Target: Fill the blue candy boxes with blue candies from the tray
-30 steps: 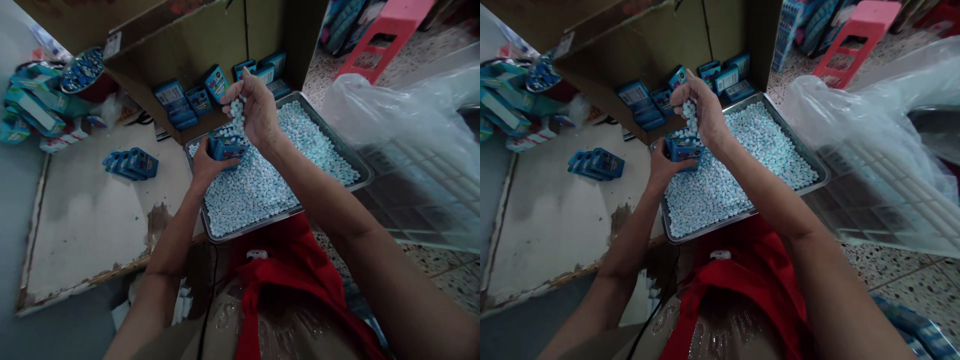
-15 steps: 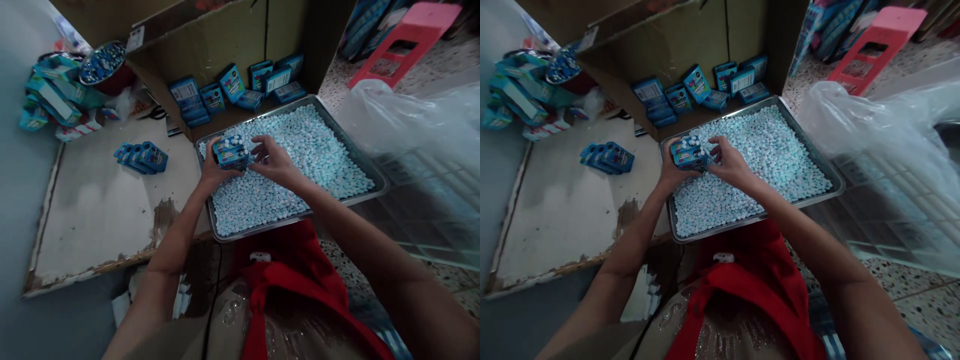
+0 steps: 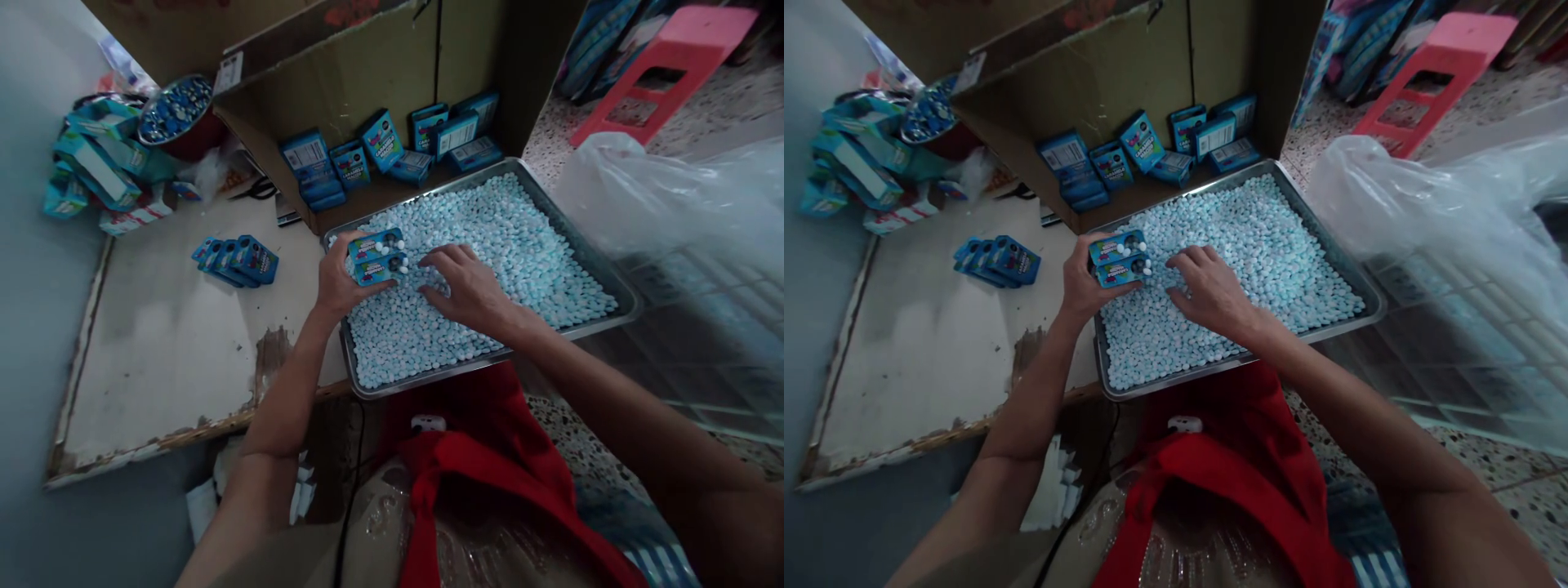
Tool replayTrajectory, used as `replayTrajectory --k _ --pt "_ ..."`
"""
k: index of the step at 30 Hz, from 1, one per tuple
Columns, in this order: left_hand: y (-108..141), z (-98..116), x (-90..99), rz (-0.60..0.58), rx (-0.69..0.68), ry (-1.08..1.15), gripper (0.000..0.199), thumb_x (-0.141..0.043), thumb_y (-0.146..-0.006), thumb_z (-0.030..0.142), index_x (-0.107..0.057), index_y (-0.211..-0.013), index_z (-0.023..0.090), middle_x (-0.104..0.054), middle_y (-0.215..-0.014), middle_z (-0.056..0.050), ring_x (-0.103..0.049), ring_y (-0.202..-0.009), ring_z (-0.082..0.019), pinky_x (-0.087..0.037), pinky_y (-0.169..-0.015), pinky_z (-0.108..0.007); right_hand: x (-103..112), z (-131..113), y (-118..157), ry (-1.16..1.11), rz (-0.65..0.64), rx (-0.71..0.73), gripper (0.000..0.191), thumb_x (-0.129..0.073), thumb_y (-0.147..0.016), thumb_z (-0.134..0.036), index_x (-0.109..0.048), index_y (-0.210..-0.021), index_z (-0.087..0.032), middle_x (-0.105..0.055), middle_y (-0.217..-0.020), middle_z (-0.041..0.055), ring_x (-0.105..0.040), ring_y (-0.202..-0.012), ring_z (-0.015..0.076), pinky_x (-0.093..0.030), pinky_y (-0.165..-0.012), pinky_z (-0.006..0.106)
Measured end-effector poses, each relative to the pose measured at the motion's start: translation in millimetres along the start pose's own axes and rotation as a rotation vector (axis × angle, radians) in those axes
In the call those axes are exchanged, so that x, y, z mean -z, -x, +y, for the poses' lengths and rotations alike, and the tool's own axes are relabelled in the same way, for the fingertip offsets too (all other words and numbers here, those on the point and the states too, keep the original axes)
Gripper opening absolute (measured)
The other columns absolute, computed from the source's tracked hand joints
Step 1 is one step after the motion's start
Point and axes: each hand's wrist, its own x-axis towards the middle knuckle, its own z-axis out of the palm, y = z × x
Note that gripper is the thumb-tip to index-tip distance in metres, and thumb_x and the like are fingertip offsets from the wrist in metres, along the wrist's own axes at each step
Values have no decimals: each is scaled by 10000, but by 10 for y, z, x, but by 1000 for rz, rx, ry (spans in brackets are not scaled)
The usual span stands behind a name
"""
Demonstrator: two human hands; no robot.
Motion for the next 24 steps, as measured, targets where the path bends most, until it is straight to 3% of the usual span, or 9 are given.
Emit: replayTrajectory --k 4,6,9,12,15,18,21,24 --pt "-51 -123 215 -11 41 -41 1020 -976 -561 876 -642 -1319 280 -765 -1300 -127 -750 -1233 -408 -614 -1070 -507 -156 13 26 122 -95 105 738 -747 -995 -658 -642 -1559 -194 -502 -1694 242 -414 -1583 495 -441 -1228 653" --pt "-58 -202 276 -9 34 9 1044 -966 -538 900 -630 -1320 295 -760 -1281 -121 -750 -1226 -406 -629 -1042 -522 -205 53 -89 171 -121 123 602 -709 -1027 -636 -702 -1490 -253 -556 -1651 203 -455 -1532 484 -463 -1167 641" --pt "-32 -295 284 -69 13 133 1033 -971 -510 900 -624 -1282 306 -759 -1216 -106 -767 -1169 -394 -655 -986 -538 -209 179 -327 158 -140 102 353 -651 -1059 -484 -791 -1279 -247 -700 -1403 186 -596 -1304 428 -520 -1008 552" --pt "7 -333 226 -88 11 243 1023 -989 -493 881 -622 -1252 301 -755 -1198 -103 -776 -1162 -397 -666 -979 -554 -210 352 -527 36 -81 -30 274 -643 -1036 -419 -797 -1128 -210 -747 -1187 199 -659 -1150 416 -534 -894 515" --pt "4 -309 179 -101 13 265 1023 -991 -492 875 -624 -1255 302 -756 -1221 -103 -774 -1187 -402 -669 -981 -554 -234 478 -652 -229 87 -294 271 -702 -988 -478 -754 -1014 -213 -739 -963 164 -698 -982 390 -544 -849 506" --pt "-74 -197 198 -164 28 199 978 -980 -531 861 -634 -1250 295 -771 -1191 -93 -779 -1151 -387 -665 -945 -507 -213 495 -749 -759 217 -520 391 -712 -947 -626 -692 -947 -235 -705 -882 118 -673 -819 307 -541 -742 452" --pt "-182 39 269 -222 41 -4 872 -1005 -586 772 -654 -1215 280 -784 -1144 -79 -775 -1103 -370 -637 -938 -467 -116 440 -833 -1273 217 -600 465 -663 -905 -718 -657 -921 -253 -712 -932 113 -628 -765 260 -499 -635 402" --pt "-218 361 318 -261 39 -274 735 -1029 -644 604 -678 -1191 260 -793 -1139 -89 -767 -1107 -386 -612 -958 -466 -4 371 -832 -1501 204 -578 450 -725 -804 -709 -657 -866 -268 -701 -943 108 -625 -803 260 -512 -658 402"
